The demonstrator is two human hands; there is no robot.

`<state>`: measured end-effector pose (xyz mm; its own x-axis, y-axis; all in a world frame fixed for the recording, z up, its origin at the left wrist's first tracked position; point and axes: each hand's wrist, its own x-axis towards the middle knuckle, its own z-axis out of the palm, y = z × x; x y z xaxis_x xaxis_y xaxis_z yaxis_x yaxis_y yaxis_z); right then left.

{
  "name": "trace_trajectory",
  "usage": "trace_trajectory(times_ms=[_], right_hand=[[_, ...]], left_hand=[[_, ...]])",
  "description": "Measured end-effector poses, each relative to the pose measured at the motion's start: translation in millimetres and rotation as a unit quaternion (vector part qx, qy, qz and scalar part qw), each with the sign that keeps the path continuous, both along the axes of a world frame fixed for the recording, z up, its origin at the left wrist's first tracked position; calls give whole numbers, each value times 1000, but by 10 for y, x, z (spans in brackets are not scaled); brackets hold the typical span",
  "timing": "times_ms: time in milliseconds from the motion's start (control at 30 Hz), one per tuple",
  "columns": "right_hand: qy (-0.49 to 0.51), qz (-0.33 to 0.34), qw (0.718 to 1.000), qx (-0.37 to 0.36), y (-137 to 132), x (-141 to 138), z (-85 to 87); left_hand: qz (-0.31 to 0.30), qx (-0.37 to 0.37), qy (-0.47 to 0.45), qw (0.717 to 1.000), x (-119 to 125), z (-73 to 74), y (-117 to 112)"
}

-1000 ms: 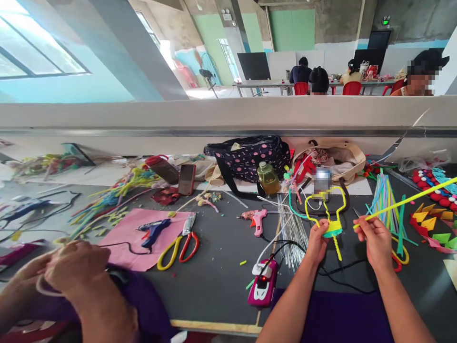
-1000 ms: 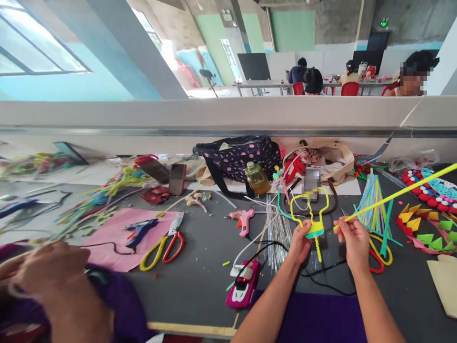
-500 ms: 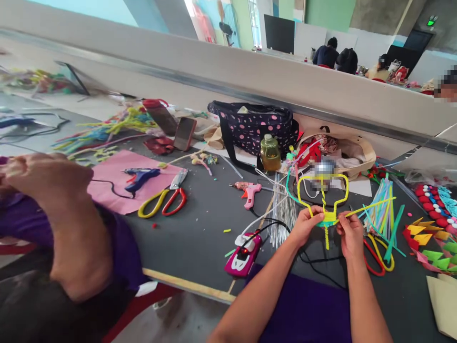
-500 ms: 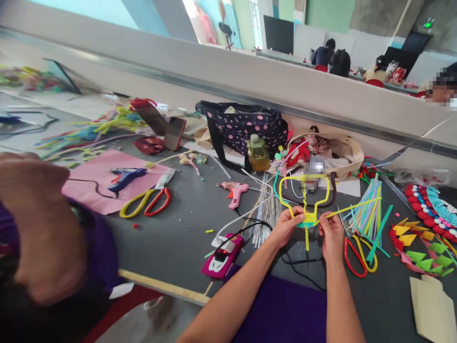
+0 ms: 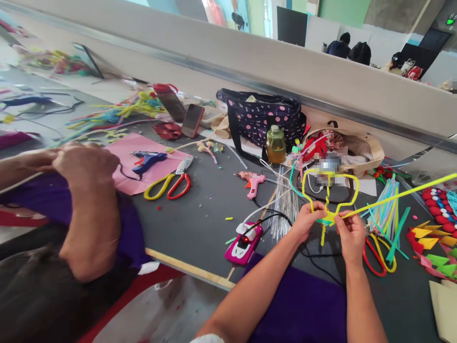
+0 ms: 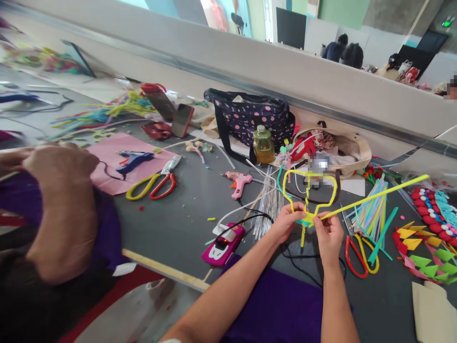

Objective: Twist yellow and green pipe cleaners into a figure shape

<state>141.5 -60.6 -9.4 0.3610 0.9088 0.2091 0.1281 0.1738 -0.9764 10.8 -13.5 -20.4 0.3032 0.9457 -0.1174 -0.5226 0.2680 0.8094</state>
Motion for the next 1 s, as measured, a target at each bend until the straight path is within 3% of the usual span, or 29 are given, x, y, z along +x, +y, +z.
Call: trace_trajectory(times_ms=[467,667,833,1000], right_hand=[[-150,1,984,95,-59,-147,-81],[-7,10,1000,12,-64,-204,-38],[144,58,988,-11,-29,-210,-14],[193,85,977,-19,-35,-213,39]], left_hand=[[42,-75,-22,996,5,15,-11],[-38,-71,-63,995,-81,61,-31],[-130,-57,-137,980,-166,88,-15],[-168,-43,-153,973,-194,151,-42]])
